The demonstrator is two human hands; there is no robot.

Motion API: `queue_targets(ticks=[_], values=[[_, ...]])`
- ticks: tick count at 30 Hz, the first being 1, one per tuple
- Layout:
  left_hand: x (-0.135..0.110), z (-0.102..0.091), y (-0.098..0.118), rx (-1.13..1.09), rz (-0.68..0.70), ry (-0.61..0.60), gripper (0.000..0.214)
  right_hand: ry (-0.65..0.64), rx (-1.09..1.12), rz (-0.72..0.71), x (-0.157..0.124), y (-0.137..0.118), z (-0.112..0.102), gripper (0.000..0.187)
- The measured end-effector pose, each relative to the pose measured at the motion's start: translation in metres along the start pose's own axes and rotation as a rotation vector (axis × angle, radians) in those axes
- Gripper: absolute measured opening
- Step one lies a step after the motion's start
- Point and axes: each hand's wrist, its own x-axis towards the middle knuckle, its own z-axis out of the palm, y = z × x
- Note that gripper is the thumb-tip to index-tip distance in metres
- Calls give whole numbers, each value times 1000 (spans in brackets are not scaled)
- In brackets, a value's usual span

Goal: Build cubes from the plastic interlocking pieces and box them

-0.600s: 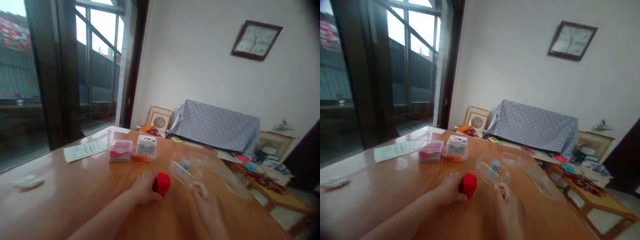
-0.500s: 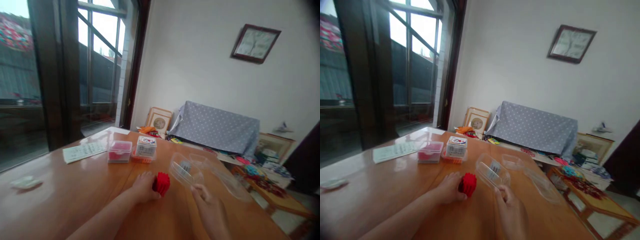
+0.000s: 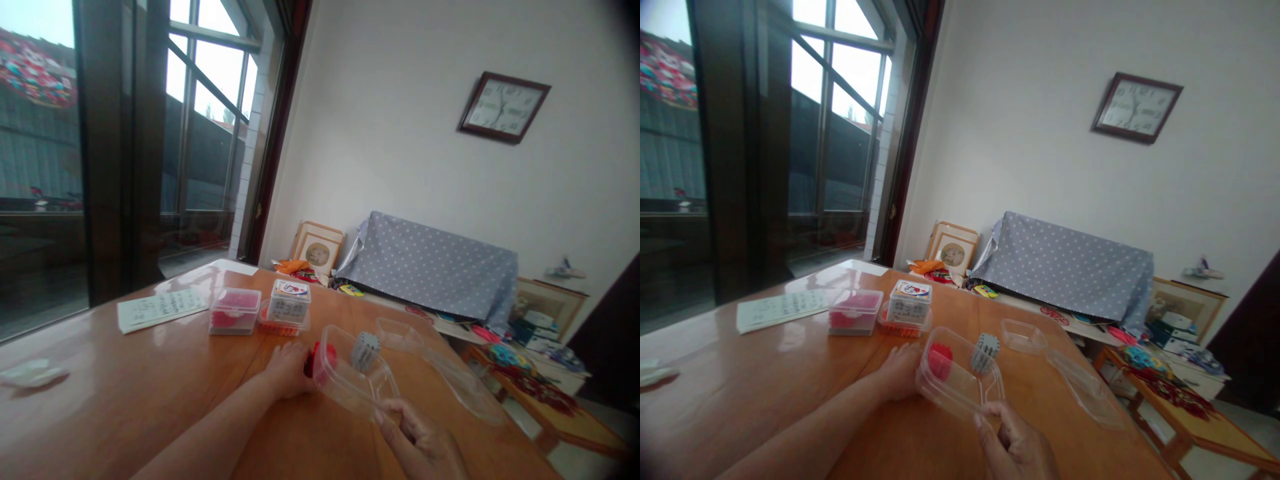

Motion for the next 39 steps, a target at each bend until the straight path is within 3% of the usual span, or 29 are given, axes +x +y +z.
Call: queue_targets(ticks=[6, 13, 17, 24, 34, 39], values=[[-15, -12, -8, -48, 7, -25, 64, -197, -18, -72, -2, 3, 1, 40], [-50, -41, -48, -113, -171, 70, 12, -392, -151, -109, -9, -16, 18, 31], [-59, -47, -56, -204, -208, 162, 13, -363, -298, -91, -17, -36, 37, 23], [-66, -39, -38, -388, -170, 204, 18, -361, -445, 20, -22, -52, 52, 20], [-73, -31, -36, -681, -143, 76, 16, -350, -128, -86, -17, -27, 49, 24], [-69, -28, -27, -740, -137, 47, 14, -355, -166, -54, -13, -27, 46, 25]])
